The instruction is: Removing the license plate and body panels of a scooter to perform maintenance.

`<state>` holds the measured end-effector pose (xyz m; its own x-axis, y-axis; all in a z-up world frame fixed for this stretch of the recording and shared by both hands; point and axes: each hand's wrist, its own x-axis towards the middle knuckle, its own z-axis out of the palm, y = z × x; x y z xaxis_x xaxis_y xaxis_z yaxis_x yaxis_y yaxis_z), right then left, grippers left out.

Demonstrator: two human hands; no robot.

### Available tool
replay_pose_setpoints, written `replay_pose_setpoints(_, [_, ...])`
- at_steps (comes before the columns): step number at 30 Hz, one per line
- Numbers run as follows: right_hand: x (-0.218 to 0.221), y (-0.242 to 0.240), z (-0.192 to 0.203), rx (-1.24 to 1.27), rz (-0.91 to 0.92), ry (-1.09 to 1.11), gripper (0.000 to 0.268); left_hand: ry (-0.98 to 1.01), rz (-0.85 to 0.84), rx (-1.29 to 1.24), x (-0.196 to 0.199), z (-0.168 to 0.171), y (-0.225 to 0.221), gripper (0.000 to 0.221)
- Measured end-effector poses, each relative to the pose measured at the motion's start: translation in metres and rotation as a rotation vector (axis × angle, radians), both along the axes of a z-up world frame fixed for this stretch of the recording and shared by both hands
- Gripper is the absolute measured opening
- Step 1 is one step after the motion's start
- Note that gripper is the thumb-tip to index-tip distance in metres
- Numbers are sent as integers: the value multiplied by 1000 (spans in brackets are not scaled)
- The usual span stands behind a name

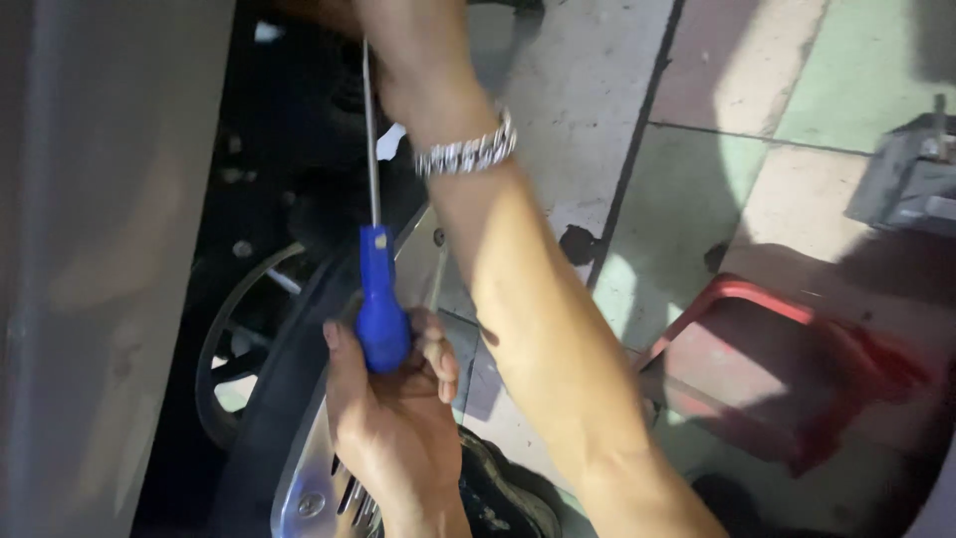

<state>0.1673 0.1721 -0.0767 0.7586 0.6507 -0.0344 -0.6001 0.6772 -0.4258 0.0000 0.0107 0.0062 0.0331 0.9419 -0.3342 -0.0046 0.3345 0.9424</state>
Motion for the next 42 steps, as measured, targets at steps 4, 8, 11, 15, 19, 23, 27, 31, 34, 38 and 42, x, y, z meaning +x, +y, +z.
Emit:
replay_pose_setpoints(4, [2,-16,-14,30,-46,180,21,37,-74,26,-29,-27,-10,50])
replay_pose_setpoints(8, [9,-45,-45,-156,49,106,35,115,-330,-40,-48,-56,-15,32])
replay_pose_setpoints(11, [10,-60,-80,-136,-3,53,33,157,-550,-150,-40,-84,-17,26])
replay_pose_setpoints(15, [15,-73,-108,-262,-19,36,37,212,-608,-227,-31,-111,-24,16])
replay_pose_setpoints(19, [14,-111,-76,-286,-51,-131,27,293,-670,-292,-22,-118,-31,15])
replay_pose_setpoints(23, [29,-166,-30,-762,170,-382,46,331,-772,-206,-19,-131,-38,22])
replay_pose_setpoints(27, [35,-221,-62,-870,-158,-653,42,267,-816,-181,-21,-137,-47,42])
replay_pose_setpoints(31, [57,-339,-79,-1395,-553,-493,18,377,-872,-147,-30,-151,-50,46])
replay_pose_setpoints(34, [90,-444,-124,-1926,-221,-528,39,399,-869,-185,-41,-164,-49,46])
replay_pose_setpoints(38, [138,-510,-169,-2296,367,-399,37,384,-884,-203,-56,-180,-44,46])
replay_pose_setpoints(42, [161,-529,-243,-2090,-159,-833,57,413,-899,-188,-72,-183,-43,48])
